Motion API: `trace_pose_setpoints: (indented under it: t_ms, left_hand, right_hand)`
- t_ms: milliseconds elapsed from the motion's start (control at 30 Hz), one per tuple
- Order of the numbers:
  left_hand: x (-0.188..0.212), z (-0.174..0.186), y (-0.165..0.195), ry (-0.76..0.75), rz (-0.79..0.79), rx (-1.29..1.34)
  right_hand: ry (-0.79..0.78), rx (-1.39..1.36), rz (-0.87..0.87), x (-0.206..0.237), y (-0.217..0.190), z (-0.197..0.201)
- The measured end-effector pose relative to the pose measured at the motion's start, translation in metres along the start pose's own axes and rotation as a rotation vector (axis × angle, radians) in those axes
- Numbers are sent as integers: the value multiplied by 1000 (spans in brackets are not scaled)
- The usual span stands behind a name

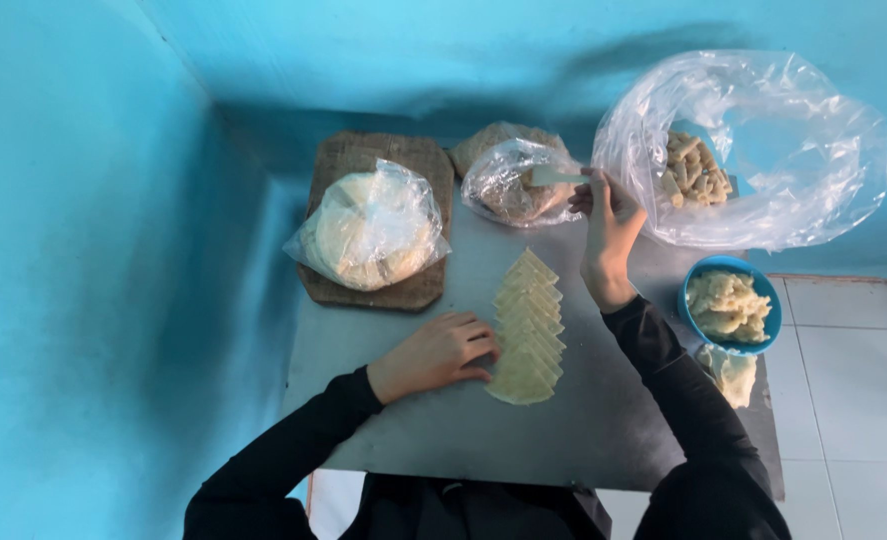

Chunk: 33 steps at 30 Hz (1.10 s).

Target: The person takes triangular pieces of dough from a plastic-wrapped dough ball and places them one at a time in overlapping rows on a metal table, building up a woven diamond-shaped lattice pattern. Near the end, the person uses a spoon to scoop filling from a blue bowl and places it onto the dough pieces.

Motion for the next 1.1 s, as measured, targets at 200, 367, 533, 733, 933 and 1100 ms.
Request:
trace_pose_setpoints:
  t_ms: [200, 367, 533, 733, 933, 1100]
  left_hand:
    - [-3, 2, 0, 40, -36, -3]
    - [-5, 1, 3, 9, -101, -23]
    - [-4, 3, 6, -13, -144, -18]
    - [-4, 9, 13, -20, -109, 30]
    - [-1, 0, 20, -24, -136, -76]
    - [3, -8, 26, 16, -231, -259]
  right_hand:
    - [21, -47, -25, 13, -3, 18]
    - [-12, -153, -146, 41, -11, 43]
    - [-83, -153, -278, 99, -18, 73]
    - [-118, -44, -406, 164, -9, 105]
    - [-87, 30, -443, 199, 18, 128]
    - [-130, 131, -355, 211, 32, 133]
Point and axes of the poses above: each hand's wrist, its own x-axis away from the middle knuckle, its own z-axis out of the back of the hand, y = z × x, the point moved 5 cm from there along -x, towards the middle knuckle, and after that the axes turned 2 degrees about -z, right-handed, at the moved point
